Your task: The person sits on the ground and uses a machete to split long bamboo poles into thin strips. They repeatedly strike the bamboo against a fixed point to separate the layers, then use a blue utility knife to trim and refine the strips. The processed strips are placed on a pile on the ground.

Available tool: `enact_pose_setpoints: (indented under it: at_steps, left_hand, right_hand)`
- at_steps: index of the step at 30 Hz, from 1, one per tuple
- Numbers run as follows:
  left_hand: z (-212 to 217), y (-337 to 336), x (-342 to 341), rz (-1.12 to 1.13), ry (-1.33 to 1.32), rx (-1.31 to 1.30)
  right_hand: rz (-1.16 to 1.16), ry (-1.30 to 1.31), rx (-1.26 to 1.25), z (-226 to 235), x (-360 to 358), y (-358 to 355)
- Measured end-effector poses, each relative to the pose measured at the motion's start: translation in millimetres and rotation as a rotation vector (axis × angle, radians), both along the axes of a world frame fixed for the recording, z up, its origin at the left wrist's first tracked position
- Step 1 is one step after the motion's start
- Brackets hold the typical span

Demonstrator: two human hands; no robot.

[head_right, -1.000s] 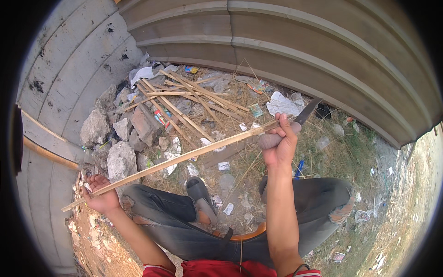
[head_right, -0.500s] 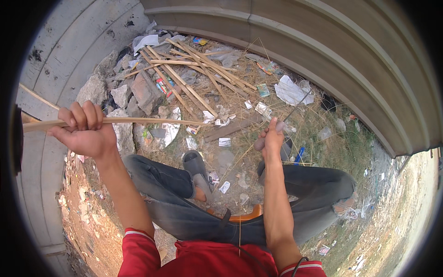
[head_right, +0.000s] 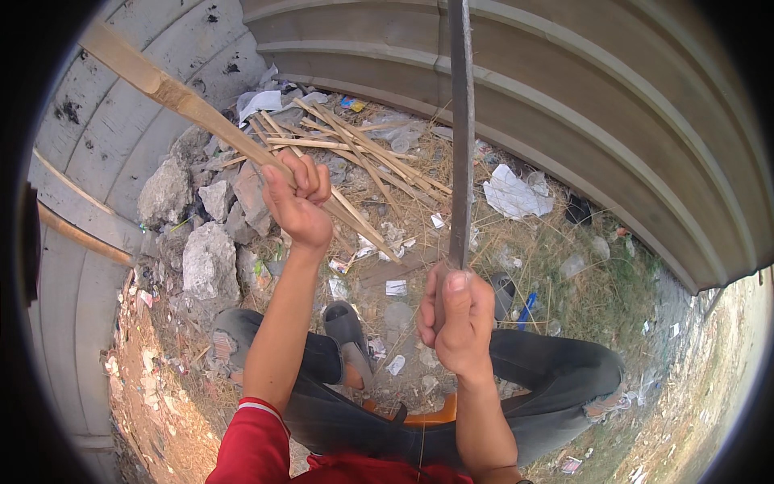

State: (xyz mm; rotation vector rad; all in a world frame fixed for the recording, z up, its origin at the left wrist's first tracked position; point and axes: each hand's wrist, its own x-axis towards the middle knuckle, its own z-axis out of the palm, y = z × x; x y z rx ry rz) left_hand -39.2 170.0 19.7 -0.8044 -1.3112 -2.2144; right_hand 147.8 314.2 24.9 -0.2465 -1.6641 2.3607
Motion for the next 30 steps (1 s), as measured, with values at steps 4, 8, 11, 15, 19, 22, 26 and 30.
enact_pose_setpoints:
  at_steps: [4,8,11,15,19,22,26,30]
  left_hand:
    - [2.4,5.5,-4.3,-0.014,-0.064,-0.009]
    - [2.9,15.8,-14.3,-0.059,-0.046,0.01]
    - [0.6,2.8,-16.2,0.001,-0.047,0.008]
    - [2.8,5.5,-14.2,-0.035,-0.032,-0.028]
    - [2.3,6.2,-14.2,-0.013,-0.048,-0.04]
    - [-0.9,11.0,-17.4,-0.038,-0.03,-0.026]
    - [-3.9,-8.2,-15.6,-0.091,-0.025,0.025]
    - [-7.8,-11.6,-16.4,-0.033,-0.091,0.078]
  right_hand:
    - [0.097,0.082,0.028,-25.5,38.7,-22.6]
    - [0.32,-0.794,-0.125,-107.4,67.9,-16.2]
    - [0.241,-1.031,-0.218,-129.0,77.1,-9.9]
    - [0.098,-0.551,-0.118,-81.3,50.8,-7.0]
    - [0.104,-0.13,-0.083,-63.8,44.5,-33.7]
    - [0.149,-0.415,-0.004,-132.5,58.5,-56.1]
    - [0.124,-1.045,-0.372,-219.5,81.4,-39.5]
    - [-0.104,-0.858,-0.317,-187.9,70.6,-7.7]
